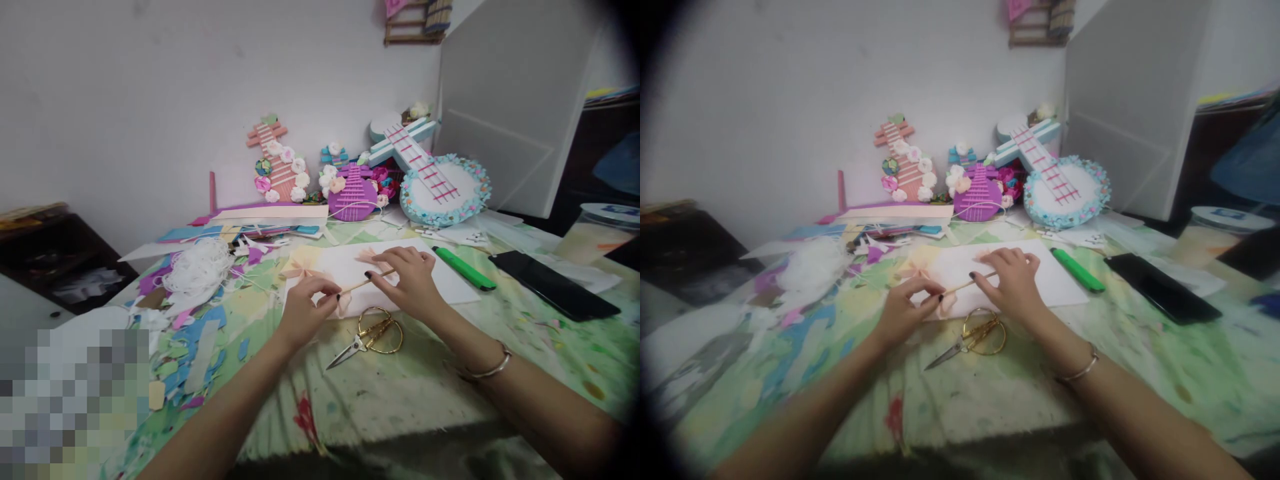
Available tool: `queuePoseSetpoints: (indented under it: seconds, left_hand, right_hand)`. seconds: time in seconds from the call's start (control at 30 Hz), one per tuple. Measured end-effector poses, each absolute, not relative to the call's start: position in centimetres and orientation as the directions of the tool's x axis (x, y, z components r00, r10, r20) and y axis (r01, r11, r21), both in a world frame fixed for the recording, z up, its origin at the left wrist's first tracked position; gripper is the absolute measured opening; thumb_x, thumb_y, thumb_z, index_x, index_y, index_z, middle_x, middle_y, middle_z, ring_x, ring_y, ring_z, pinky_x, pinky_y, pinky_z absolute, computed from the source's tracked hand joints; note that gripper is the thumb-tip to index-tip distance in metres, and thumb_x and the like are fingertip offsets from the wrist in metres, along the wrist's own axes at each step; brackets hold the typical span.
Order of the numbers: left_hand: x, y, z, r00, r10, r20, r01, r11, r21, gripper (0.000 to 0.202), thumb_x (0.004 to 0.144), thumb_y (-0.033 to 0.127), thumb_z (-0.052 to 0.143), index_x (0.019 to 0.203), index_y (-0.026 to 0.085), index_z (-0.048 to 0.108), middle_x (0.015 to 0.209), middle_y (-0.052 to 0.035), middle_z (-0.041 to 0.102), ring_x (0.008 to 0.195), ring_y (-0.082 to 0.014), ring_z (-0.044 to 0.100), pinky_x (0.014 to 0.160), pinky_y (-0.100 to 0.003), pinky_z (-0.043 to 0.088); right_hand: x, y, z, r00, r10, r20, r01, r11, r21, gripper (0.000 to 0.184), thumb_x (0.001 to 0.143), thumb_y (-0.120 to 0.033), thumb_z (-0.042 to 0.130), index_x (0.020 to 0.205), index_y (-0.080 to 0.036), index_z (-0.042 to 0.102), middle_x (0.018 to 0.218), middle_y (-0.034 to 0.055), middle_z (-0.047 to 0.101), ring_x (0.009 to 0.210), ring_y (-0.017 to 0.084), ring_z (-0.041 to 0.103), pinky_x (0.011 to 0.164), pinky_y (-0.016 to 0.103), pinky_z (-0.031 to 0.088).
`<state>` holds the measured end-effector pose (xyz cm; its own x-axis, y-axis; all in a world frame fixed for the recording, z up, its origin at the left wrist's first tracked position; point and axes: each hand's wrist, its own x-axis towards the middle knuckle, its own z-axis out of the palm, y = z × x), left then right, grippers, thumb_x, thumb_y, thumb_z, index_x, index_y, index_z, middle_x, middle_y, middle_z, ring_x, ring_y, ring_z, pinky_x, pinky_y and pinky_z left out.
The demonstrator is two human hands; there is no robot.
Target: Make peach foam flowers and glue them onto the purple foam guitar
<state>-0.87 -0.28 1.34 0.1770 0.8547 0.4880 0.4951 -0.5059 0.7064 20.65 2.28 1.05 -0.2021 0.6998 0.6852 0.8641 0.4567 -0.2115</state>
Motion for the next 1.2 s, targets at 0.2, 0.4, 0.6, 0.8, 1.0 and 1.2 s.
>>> queuePoseSetpoints:
  seconds: [0.2,0.4,0.6,0.8,1.0,1.2]
  left_hand:
    - [-1.2,0.6,0.9,0.116,0.958,0.262,0.264,-0.284,0.922,0.009,0.064,0.016,0.063,0.071,0.014,0.069,0.073,-0.004,0.068,0.071,-0.0148,0.063,0.074,-0.027,0.049]
    - [-1.5,1.1,0.6,0.153,0.975,0.159,0.145,-0.181,0.973,0.009,0.059,0.016,0.067,0.067,0.013,0.068,0.067,-0.0019,0.064,0.062,-0.0114,0.058,0.058,-0.022,0.045]
    - [-1.4,1.0,0.5,0.148,0.982,0.121,0.128,-0.141,0.982,0.008,0.057,0.013,0.065,0.066,0.012,0.067,0.065,0.0001,0.061,0.058,-0.0089,0.054,0.055,-0.02,0.041]
    - [-1.2,0.8,0.8,0.147,0.986,0.083,0.114,-0.1,0.988,0.009,0.055,0.014,0.065,0.064,0.011,0.065,0.062,0.0002,0.059,0.055,-0.0088,0.052,0.051,-0.02,0.038]
    - [-1.2,0.8,0.7,0.148,0.986,0.073,0.107,-0.089,0.99,0.01,0.055,0.014,0.065,0.065,0.011,0.065,0.062,-0.0003,0.06,0.054,-0.0084,0.051,0.05,-0.019,0.037]
    - [-1.5,1.1,0.5,0.136,0.984,0.113,0.113,-0.128,0.985,0.01,0.056,0.013,0.063,0.066,0.012,0.065,0.063,0.0001,0.06,0.055,-0.0082,0.05,0.051,-0.019,0.038]
  right_hand:
    - [21.4,3.3,0.9,-0.18,0.771,0.612,0.863,0.422,-0.279,0.025,0.085,-0.042,0.054,0.098,-0.023,0.064,0.101,0.0066,0.064,0.092,0.023,0.054,0.077,0.037,0.029]
    - [21.4,3.6,0.7,-0.358,0.778,0.516,0.746,0.571,-0.344,0.024,0.084,-0.041,0.055,0.087,-0.019,0.064,0.092,0.0071,0.068,0.085,0.02,0.057,0.073,0.033,0.036]
    - [21.4,3.6,0.8,-0.411,0.776,0.478,0.732,0.593,-0.334,0.021,0.082,-0.039,0.059,0.077,-0.019,0.065,0.081,0.005,0.069,0.081,0.02,0.056,0.072,0.032,0.035]
    - [21.6,3.8,0.7,-0.407,0.781,0.474,0.753,0.581,-0.311,0.023,0.082,-0.037,0.061,0.068,-0.019,0.063,0.075,0.0035,0.067,0.079,0.019,0.055,0.071,0.031,0.034]
    - [21.7,4.0,0.6,-0.421,0.779,0.464,0.759,0.583,-0.29,0.027,0.082,-0.039,0.059,0.065,-0.018,0.06,0.071,0.0032,0.065,0.077,0.019,0.054,0.069,0.03,0.033]
    - [22.5,4.6,1.1,-0.386,0.82,0.424,0.796,0.528,-0.296,0.03,0.081,-0.041,0.058,0.061,-0.018,0.058,0.066,0.003,0.064,0.074,0.019,0.052,0.066,0.029,0.03]
